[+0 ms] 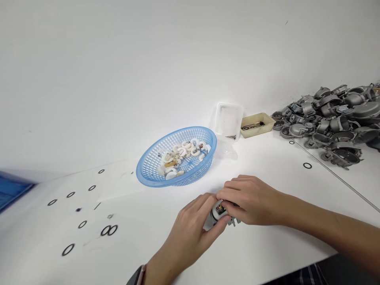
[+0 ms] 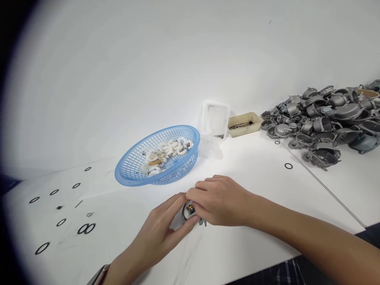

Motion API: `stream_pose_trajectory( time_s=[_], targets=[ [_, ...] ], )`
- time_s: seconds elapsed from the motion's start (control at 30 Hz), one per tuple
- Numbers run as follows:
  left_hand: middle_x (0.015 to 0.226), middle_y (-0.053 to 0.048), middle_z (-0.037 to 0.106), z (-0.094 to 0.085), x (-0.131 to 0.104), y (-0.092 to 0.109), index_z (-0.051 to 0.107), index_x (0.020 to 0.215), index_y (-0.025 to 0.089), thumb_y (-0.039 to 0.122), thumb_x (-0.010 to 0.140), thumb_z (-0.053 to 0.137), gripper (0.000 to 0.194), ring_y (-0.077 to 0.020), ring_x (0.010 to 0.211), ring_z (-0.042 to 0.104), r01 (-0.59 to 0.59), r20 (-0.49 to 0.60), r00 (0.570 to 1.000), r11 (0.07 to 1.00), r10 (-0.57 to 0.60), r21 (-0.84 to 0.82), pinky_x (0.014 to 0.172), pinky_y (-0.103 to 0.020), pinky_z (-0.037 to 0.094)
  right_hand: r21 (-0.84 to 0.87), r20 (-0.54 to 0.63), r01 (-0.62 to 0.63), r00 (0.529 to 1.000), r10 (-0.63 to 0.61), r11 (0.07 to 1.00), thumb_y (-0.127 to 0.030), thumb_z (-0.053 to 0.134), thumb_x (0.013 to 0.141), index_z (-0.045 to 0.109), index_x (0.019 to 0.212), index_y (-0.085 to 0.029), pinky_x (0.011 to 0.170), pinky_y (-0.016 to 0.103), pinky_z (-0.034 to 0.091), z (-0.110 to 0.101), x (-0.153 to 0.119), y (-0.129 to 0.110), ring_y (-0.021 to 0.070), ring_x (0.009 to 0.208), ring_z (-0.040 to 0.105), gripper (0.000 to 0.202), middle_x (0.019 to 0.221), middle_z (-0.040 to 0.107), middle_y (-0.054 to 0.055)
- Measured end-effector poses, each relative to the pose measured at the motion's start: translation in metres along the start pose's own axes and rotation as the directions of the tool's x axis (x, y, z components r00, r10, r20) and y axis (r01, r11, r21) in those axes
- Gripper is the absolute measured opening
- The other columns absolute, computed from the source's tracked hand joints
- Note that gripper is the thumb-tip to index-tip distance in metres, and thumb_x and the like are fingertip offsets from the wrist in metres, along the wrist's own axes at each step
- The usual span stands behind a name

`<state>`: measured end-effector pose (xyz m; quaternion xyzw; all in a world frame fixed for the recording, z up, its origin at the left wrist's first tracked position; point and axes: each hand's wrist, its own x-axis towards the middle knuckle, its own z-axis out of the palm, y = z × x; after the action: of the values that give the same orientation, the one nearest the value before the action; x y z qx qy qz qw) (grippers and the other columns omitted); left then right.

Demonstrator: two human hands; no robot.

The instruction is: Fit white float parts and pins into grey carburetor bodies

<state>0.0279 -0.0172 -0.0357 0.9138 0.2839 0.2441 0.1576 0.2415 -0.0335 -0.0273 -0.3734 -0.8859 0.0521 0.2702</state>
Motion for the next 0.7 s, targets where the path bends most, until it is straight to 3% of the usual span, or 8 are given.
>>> stream_pose_trajectory(
  time_s=[0.2, 0.7],
  targets=[
    [0.087, 0.0, 0.063, 0.0006, -0.0007, -0.0002, 0.054, 0.111, 0.024, 0.029, 0.104, 0.051, 0.009, -0.0181, 0.075, 0.063, -0.004, 0.016, 1.0, 1.0, 0.004, 0.011, 0.059, -0.026, 0.047, -0.041, 0.014, 0.014, 1.0, -0.013, 0.999, -0.013, 0.042, 0.1, 0.056, 0.08, -0.019, 0.063, 0.029, 0.036, -0.0012, -0.0012, -0.0009, 0.0131, 0.06, 0.04, 0.025, 0.071, 0.056, -0.002],
    [0.083, 0.0, 0.061, 0.0015, -0.0006, -0.0015, 0.053, 0.104, 0.023, 0.032, 0.105, 0.049, 0.009, -0.0182, 0.072, 0.059, -0.025, 0.011, 1.0, 0.999, 0.025, 0.024, 0.057, -0.027, 0.046, -0.046, 0.018, 0.016, 1.0, -0.015, 0.999, -0.014, 0.043, 0.1, 0.058, 0.08, -0.018, 0.063, 0.028, 0.037, -0.0005, -0.0017, 0.0006, 0.0128, 0.061, 0.039, 0.025, 0.07, 0.053, -0.003]
  ],
)
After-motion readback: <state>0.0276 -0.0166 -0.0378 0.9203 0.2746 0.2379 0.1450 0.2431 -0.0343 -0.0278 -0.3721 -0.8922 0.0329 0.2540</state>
